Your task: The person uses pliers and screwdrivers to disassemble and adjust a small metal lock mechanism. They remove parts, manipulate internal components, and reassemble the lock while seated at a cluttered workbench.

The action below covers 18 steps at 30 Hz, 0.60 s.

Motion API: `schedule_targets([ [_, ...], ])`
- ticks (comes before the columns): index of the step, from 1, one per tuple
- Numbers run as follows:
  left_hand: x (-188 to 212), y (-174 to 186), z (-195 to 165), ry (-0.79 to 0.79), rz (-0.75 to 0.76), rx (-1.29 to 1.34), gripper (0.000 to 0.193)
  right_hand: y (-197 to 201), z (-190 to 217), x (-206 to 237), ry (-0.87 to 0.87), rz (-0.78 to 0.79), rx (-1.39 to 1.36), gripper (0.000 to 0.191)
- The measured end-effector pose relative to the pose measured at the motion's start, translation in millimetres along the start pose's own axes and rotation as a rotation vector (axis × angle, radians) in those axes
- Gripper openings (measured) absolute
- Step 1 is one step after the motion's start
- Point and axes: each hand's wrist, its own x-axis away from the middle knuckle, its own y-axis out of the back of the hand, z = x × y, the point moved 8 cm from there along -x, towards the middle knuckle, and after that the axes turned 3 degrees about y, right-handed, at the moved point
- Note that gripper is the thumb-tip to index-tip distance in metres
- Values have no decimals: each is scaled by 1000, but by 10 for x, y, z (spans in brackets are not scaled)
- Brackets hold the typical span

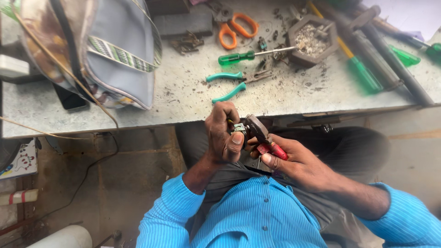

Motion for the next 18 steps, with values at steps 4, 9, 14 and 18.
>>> schedule_targets([
  [4,-13,11,-58,-192,-16,-217,61,-11,50,38,44,18,-38,51],
  [9,-10,10,-90,-342,25,-346,60,55,-6,78,-89,-31,142,46],
  [14,-16,11,-163,-496,88,-449,59,104,5,97,-104,-25,266,39],
  [18,-27,-61,-195,-573,176,-505,58,129,66,141,3,2,428,39],
])
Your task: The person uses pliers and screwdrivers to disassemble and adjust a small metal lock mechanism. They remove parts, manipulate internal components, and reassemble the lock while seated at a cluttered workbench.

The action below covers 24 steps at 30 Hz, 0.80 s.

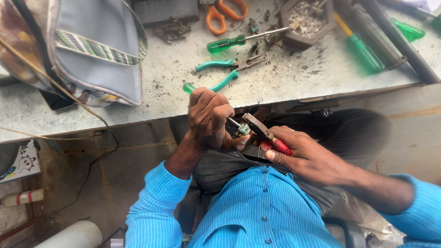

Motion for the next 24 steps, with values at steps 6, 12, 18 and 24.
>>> schedule_targets([
  [6,-50,-55,-64,-158,92,-62,59,22,-28,63,-10,29,78,43],
  [12,-53,-99,-93,-294,196,-139,18,-67,-152,79,-173,105,-94,45],
  [18,-85,-150,-198,-509,288,-205,23,-262,-429,96,-347,196,-177,36],
  [24,-122,-104,-207,-573,333,-137,26,-532,-673,163,-473,126,-344,25],
])
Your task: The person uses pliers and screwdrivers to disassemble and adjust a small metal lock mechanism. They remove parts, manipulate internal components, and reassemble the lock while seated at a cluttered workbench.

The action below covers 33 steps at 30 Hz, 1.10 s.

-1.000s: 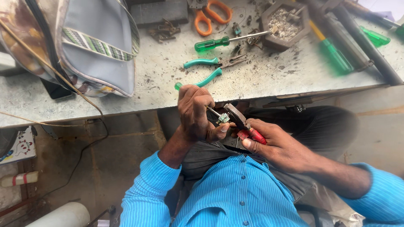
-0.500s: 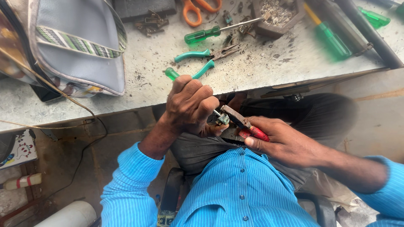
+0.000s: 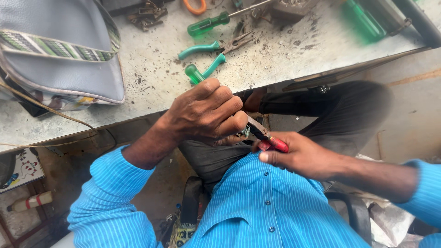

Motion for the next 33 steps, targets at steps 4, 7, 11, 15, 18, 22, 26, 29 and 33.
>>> schedule_targets([
  [4,-67,131,44,-38,-61,-155,16,-130,52,-26,184,-10,-37,28],
  [7,-203,307,140,-7,-153,-229,28,-190,114,28,271,-9,-90,27],
  [11,-330,490,179,-65,-129,-229,34,-268,112,170,211,28,-204,28],
  [15,-385,525,127,-73,-82,-239,33,-258,236,332,331,-15,-249,29],
  [18,-435,523,106,26,-114,-185,43,-245,294,498,400,-57,-204,26],
  [22,-505,528,60,349,-320,78,79,-182,454,732,510,-136,-149,22],
  [26,-449,420,-82,621,-400,214,82,-120,720,907,671,-286,33,11],
  [29,-414,299,-166,754,-421,337,83,-95,770,906,660,-320,-41,20],
  [33,-440,136,-332,909,-536,773,83,74,964,958,926,-525,226,10],
])
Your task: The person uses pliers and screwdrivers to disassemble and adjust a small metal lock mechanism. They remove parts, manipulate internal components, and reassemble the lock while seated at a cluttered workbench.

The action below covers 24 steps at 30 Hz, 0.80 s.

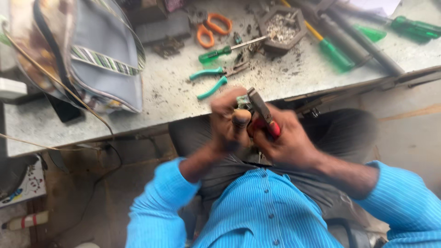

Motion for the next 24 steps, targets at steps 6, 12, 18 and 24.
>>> schedule_targets([
  [6,809,-494,74,892,296,966,77,489,155,-77,609,-177,809,18],
  [12,947,-460,13,1036,435,1052,78,836,45,-172,765,-190,882,16],
  [18,780,-408,242,1001,334,1010,77,682,-459,-319,146,-65,542,13],
  [24,667,-229,723,871,250,709,74,714,-872,-490,-375,131,315,34],
])
